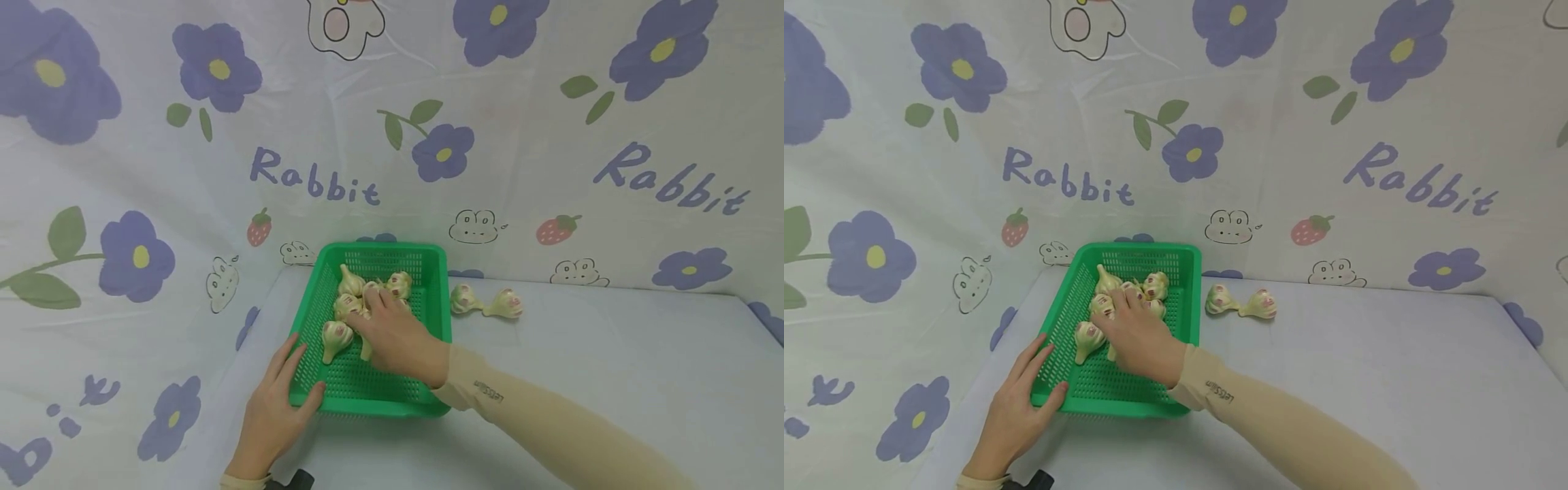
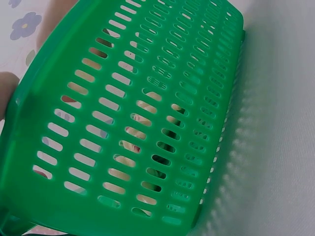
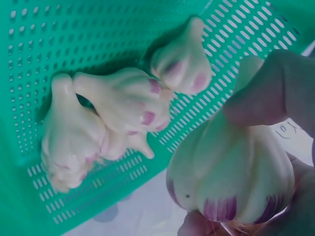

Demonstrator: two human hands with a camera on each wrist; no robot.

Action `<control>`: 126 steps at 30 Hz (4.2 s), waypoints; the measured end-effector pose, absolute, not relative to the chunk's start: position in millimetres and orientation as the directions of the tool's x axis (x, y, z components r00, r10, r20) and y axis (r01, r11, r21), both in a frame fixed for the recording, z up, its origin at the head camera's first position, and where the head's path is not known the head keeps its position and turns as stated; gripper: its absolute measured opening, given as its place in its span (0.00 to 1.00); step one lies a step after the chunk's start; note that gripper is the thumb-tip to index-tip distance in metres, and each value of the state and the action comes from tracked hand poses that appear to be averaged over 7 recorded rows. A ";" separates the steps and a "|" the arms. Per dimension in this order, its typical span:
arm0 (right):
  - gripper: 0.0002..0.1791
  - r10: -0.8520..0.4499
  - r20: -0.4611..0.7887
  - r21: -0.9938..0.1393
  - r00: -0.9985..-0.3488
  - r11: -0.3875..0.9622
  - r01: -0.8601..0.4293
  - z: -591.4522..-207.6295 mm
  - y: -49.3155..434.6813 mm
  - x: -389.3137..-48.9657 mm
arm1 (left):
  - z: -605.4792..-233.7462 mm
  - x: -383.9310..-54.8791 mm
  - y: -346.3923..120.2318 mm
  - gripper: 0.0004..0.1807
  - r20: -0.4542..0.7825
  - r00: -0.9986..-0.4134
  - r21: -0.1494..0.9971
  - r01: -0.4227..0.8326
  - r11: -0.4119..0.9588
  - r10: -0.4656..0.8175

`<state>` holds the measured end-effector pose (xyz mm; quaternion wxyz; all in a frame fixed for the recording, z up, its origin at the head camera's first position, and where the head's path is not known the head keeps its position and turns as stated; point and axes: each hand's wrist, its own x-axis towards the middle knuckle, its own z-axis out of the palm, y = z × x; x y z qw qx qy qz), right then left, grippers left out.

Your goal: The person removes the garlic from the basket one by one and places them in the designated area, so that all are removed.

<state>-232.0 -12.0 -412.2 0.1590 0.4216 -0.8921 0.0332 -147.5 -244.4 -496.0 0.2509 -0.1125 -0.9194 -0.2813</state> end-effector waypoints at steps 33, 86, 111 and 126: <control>0.27 -0.576 0.362 -0.145 -0.733 0.742 -0.655 -381.2 80.6 -246.8 | -497.1 -148.4 -244.7 0.36 0.509 -0.859 0.482 0.337 0.809 0.054; 0.30 -0.209 0.037 -0.280 -0.977 0.937 -0.211 -464.7 271.9 -316.8 | -499.6 -149.5 -242.0 0.36 0.491 -0.870 0.497 0.313 0.809 0.035; 0.34 -0.207 0.000 -0.259 -0.978 0.945 -0.200 -486.7 268.1 -325.3 | -498.8 -149.5 -242.8 0.36 0.480 -0.877 0.506 0.308 0.806 0.034; 0.39 -0.215 0.030 -0.267 -0.976 0.939 -0.215 -487.0 269.3 -324.3 | -498.2 -149.0 -243.2 0.36 0.481 -0.876 0.502 0.306 0.809 0.034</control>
